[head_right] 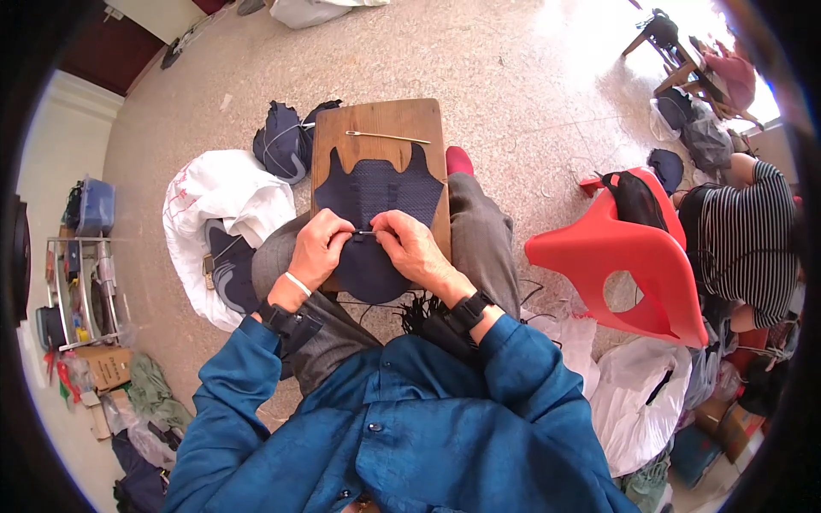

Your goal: Hand-stitching or lacing components of a shoe upper.

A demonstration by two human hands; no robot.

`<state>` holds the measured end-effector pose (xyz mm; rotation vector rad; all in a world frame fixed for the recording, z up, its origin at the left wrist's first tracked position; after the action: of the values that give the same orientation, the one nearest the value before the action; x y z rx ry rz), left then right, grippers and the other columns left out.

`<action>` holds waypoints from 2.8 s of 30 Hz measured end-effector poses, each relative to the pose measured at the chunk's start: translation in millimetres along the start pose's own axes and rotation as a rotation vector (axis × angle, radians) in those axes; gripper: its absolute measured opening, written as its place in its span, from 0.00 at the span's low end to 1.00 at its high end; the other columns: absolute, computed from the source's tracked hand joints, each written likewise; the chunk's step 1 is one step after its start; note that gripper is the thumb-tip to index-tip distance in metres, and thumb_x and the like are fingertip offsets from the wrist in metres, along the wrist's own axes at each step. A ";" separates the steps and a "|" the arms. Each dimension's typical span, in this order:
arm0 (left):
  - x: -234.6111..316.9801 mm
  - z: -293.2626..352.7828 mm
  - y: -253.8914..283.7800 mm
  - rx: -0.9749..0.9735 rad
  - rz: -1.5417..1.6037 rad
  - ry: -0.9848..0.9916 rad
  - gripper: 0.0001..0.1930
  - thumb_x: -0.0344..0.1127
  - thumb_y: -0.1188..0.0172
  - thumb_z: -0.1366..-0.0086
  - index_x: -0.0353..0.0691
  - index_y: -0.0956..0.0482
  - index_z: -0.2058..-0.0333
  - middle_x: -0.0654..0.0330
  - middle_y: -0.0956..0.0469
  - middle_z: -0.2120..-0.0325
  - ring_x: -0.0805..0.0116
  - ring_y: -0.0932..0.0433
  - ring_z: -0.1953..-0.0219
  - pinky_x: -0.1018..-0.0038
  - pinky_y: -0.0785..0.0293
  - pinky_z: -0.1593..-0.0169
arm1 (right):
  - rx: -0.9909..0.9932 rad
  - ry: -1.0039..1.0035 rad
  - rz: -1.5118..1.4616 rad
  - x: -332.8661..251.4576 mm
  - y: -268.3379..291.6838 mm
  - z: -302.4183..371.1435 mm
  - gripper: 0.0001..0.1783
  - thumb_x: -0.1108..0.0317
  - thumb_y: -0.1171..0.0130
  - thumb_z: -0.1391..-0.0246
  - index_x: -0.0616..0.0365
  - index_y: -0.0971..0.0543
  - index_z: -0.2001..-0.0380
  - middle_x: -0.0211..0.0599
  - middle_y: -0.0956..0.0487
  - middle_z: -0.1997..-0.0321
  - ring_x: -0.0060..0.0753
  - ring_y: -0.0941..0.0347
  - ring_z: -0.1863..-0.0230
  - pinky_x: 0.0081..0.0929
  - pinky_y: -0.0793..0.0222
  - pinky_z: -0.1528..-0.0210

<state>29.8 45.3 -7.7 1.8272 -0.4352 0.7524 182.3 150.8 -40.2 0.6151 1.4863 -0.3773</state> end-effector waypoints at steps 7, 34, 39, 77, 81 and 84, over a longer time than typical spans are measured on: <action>-5.8 10.2 10.3 0.009 -0.011 0.206 0.05 0.28 0.33 0.43 0.37 0.20 0.70 0.54 0.25 0.70 0.52 0.22 0.64 0.63 0.26 0.60 | 0.045 0.072 0.085 -11.6 4.2 -1.8 0.01 0.78 0.43 0.40 0.63 0.24 0.64 0.35 0.20 0.54 0.22 0.27 0.63 0.22 0.29 0.58; 36.2 -5.4 -13.6 0.062 -0.131 -0.079 0.10 0.31 0.29 0.48 0.43 0.18 0.65 0.63 0.24 0.66 0.61 0.25 0.57 0.64 0.35 0.50 | 0.157 0.045 0.603 -23.0 32.9 16.4 0.03 0.70 0.41 0.45 0.57 0.22 0.69 0.45 0.24 0.67 0.55 0.24 0.63 0.48 0.27 0.61; 21.1 -7.6 -30.3 0.001 -0.067 0.021 0.12 0.33 0.27 0.50 0.46 0.17 0.65 0.65 0.24 0.64 0.61 0.25 0.56 0.65 0.36 0.49 | 0.144 0.046 0.609 -23.3 32.9 12.8 0.03 0.71 0.41 0.46 0.59 0.22 0.70 0.46 0.24 0.68 0.56 0.24 0.63 0.48 0.27 0.61; 16.2 -9.3 -36.6 -0.102 0.038 0.091 0.13 0.31 0.27 0.51 0.47 0.16 0.65 0.64 0.23 0.63 0.60 0.26 0.53 0.62 0.36 0.45 | 0.187 0.156 0.611 -16.9 -0.3 10.1 0.04 0.77 0.45 0.46 0.57 0.23 0.67 0.48 0.23 0.66 0.56 0.24 0.59 0.49 0.29 0.57; 9.1 -13.9 -32.2 -0.116 0.048 0.051 0.11 0.31 0.28 0.50 0.45 0.16 0.66 0.63 0.22 0.65 0.61 0.25 0.57 0.63 0.34 0.47 | 0.133 0.123 0.433 -15.8 6.8 16.1 0.09 0.78 0.45 0.47 0.59 0.25 0.61 0.47 0.23 0.63 0.54 0.24 0.57 0.46 0.28 0.53; 10.5 -21.0 -35.2 -0.224 -0.052 0.068 0.05 0.34 0.31 0.47 0.46 0.18 0.71 0.62 0.24 0.68 0.57 0.25 0.59 0.60 0.34 0.51 | 0.123 0.068 0.436 -21.7 11.3 26.8 0.15 0.79 0.44 0.48 0.60 0.26 0.55 0.48 0.23 0.60 0.53 0.24 0.55 0.44 0.27 0.51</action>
<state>53.1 78.4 -20.1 1.5939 -0.4091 0.6988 209.1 140.9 -17.7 1.0344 1.3537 -0.1089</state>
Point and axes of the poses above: each hand's wrist, its own z-axis away from the middle knuckle, its own y-axis out of the back of the hand, x = y × z, the point moved 5 cm from there along -z, towards the middle knuckle
